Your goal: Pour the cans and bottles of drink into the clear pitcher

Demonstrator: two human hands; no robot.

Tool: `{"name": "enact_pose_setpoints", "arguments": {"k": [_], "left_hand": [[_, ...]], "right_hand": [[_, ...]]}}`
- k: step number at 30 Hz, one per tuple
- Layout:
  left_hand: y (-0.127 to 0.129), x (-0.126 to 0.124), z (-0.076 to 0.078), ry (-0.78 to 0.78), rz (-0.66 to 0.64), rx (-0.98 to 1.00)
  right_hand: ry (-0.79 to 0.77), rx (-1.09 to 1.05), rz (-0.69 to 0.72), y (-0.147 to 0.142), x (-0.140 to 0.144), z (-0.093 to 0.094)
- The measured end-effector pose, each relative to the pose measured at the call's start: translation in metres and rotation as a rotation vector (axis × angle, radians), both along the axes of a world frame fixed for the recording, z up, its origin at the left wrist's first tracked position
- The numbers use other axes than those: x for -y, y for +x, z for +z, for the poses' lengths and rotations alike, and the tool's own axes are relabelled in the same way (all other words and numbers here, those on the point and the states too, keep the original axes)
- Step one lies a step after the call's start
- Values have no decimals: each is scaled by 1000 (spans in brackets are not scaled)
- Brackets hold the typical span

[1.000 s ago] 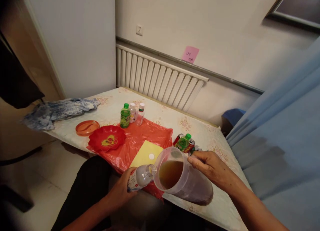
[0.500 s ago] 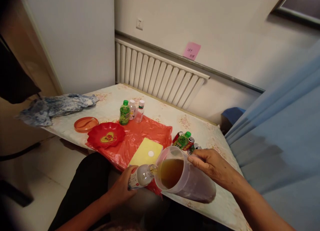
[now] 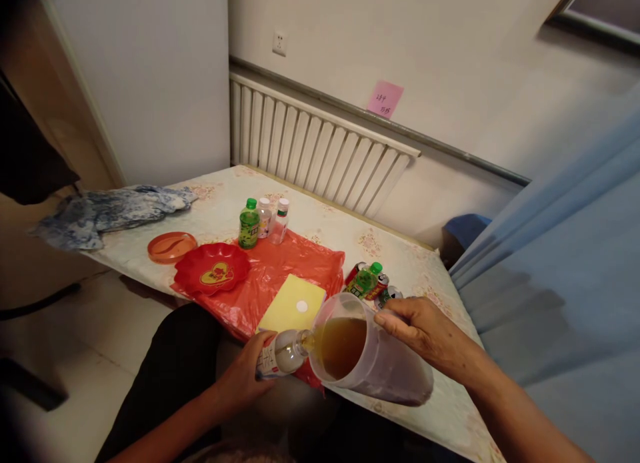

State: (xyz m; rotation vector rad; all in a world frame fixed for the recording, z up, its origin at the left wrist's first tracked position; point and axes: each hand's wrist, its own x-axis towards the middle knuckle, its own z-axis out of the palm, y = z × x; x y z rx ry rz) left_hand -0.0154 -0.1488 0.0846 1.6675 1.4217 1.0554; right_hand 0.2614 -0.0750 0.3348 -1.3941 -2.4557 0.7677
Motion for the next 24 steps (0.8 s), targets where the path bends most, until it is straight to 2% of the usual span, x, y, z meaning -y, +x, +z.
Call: {"name": "enact_pose_setpoints", "arguments": {"k": [24], "left_hand": [[-2,1,-6,-20,-15,-24]], "right_hand": [[22,199,62,3,-1,3]]}}
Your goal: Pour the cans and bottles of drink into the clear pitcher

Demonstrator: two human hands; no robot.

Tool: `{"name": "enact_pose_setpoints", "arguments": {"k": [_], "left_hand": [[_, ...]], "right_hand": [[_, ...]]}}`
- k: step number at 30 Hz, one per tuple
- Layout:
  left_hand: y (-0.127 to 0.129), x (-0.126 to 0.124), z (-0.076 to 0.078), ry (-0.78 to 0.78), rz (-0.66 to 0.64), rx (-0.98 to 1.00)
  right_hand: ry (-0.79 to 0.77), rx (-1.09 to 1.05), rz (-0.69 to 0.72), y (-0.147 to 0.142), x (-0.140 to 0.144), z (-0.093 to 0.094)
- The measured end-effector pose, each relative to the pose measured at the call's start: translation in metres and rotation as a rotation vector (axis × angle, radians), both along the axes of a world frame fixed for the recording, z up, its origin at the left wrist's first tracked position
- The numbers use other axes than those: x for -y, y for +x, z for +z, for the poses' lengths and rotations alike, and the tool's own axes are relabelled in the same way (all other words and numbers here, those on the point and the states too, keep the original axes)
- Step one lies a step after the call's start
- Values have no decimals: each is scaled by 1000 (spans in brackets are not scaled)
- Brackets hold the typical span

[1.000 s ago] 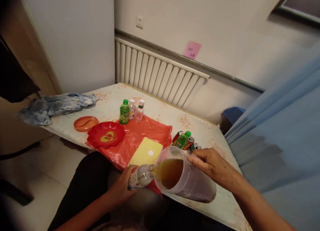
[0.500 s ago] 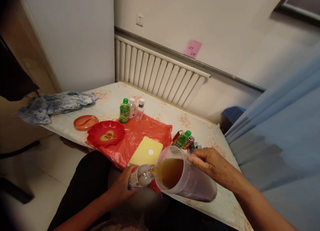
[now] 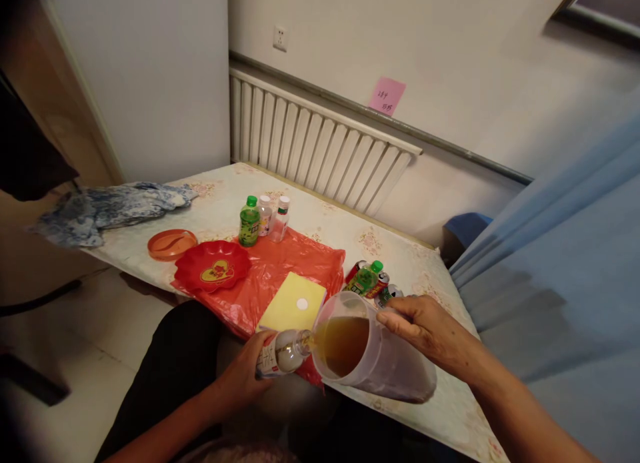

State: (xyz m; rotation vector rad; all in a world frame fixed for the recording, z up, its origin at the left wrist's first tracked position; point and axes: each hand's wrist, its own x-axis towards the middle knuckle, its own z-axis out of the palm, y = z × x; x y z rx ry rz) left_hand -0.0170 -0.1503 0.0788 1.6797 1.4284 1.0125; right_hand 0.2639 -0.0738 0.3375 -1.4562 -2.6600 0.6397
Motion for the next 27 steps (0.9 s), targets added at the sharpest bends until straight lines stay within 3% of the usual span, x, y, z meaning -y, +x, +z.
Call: {"name": "enact_pose_setpoints", "arguments": {"k": [13,27], "left_hand": [[-1,3,6,1,17,1],[-2,1,-2,14,-13,-25]], "right_hand": [[-11,-46,-34,2,-1,-2],[-3,3,-3,1,-3,-3]]}}
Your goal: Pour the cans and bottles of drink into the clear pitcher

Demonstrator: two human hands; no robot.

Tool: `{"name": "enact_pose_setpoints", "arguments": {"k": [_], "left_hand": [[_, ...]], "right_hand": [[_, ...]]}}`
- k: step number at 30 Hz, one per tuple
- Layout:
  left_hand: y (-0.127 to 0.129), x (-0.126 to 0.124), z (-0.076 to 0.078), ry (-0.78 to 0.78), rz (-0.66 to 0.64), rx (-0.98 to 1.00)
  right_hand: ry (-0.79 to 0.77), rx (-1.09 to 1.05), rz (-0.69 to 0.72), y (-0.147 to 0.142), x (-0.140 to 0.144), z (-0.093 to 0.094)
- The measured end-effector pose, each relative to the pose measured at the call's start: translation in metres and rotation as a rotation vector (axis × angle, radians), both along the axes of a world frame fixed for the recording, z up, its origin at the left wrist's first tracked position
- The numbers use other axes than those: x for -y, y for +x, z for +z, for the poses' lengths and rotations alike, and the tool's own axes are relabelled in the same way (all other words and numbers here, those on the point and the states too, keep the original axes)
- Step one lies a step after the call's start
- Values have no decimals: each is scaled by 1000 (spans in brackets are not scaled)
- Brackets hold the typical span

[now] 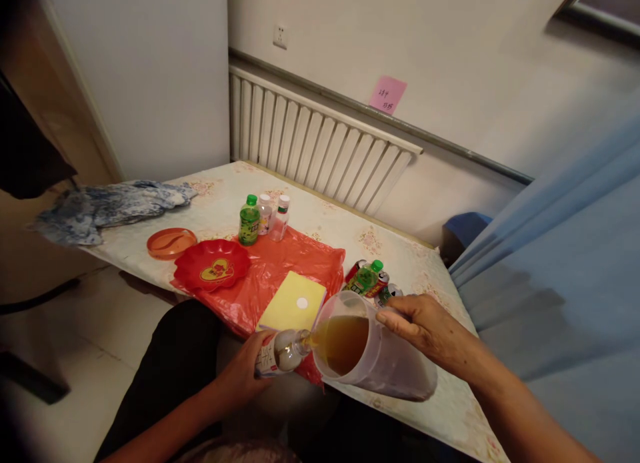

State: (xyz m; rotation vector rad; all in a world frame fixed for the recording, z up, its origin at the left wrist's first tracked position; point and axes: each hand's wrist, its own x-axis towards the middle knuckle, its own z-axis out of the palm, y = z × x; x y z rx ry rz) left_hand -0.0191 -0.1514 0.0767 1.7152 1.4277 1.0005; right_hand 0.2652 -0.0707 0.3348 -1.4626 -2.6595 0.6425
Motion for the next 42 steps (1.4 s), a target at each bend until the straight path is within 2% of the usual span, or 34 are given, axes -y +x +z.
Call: {"name": "enact_pose_setpoints", "arguments": {"k": [10,14,19,25,29,36,42], "left_hand": [[-1,0,-2,-15,5,14],[-1,0,-3,-8,5,28],[-3,-1,1,-19,30,62],[-8,-4,7,-79,87,123],[-12,-5,1,-93,111,147],[-20,-6,-9,-107,160,206],[-31,-12,-14,-135,141,291]], "right_hand": [[-20,2,-8,-6,2,3],[-23,-84,-31,-3,2,-3],[-86,-228,-112,5,0,-19],[-232,-532,-321,2,-8,-55],[-258,-793,-424,-17,-21,-70],[-302,-1197,-408,-64,-75,-89],[-162,-1427,-461,-119,-126,-114]]}}
